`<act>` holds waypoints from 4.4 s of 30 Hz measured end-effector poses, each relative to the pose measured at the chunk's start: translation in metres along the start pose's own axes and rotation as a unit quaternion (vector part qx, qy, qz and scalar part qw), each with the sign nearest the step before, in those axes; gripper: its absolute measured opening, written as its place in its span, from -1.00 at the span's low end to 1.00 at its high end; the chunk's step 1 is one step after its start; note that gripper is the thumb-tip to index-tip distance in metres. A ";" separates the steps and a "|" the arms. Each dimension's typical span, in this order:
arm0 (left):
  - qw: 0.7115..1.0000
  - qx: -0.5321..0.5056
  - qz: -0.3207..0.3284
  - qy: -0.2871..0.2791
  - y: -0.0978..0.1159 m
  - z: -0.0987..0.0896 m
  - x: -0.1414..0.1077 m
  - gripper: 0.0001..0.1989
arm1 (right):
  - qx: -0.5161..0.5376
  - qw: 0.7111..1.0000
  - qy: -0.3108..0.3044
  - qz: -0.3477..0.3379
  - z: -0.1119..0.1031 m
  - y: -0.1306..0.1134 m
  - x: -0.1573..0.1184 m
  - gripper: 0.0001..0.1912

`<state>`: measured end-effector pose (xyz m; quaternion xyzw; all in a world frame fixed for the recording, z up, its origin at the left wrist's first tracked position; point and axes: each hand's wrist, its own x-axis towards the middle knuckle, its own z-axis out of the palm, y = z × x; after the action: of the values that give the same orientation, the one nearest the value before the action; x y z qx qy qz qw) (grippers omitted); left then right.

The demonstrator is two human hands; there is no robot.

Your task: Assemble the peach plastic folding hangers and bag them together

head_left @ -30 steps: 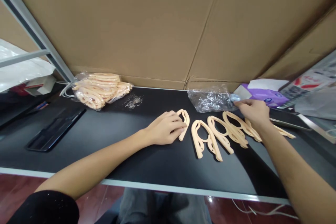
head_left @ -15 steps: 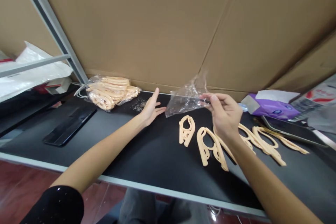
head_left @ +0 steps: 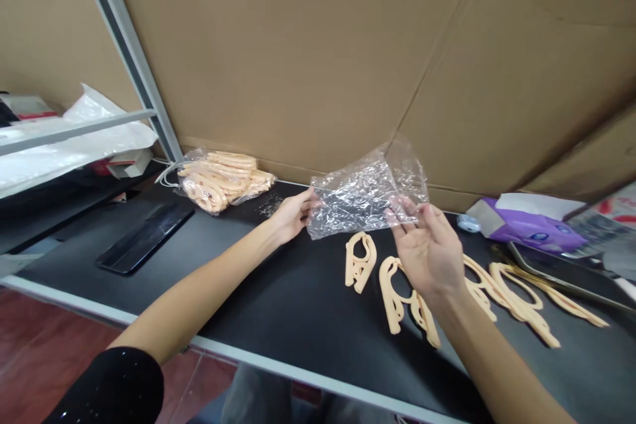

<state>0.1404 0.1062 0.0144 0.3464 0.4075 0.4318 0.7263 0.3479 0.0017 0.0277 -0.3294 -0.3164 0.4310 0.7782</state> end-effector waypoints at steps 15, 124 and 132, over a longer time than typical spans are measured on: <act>0.984 0.062 0.141 0.085 0.018 -0.030 0.016 -0.88 | -0.238 0.965 0.025 0.108 0.002 0.017 0.009 -0.62; 0.642 0.659 0.392 -0.006 -0.009 -0.045 -0.062 -0.94 | -0.771 0.495 -0.251 -0.313 -0.053 -0.004 -0.140 -0.58; 0.530 0.675 0.513 0.016 -0.008 -0.046 -0.064 -0.83 | -0.690 0.519 -0.308 -0.400 -0.045 -0.013 -0.171 -0.66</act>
<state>0.0836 0.0518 0.0068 0.8757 0.3416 0.3323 -0.0770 0.3156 -0.1648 -0.0234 -0.4482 -0.8330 -0.2045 0.2516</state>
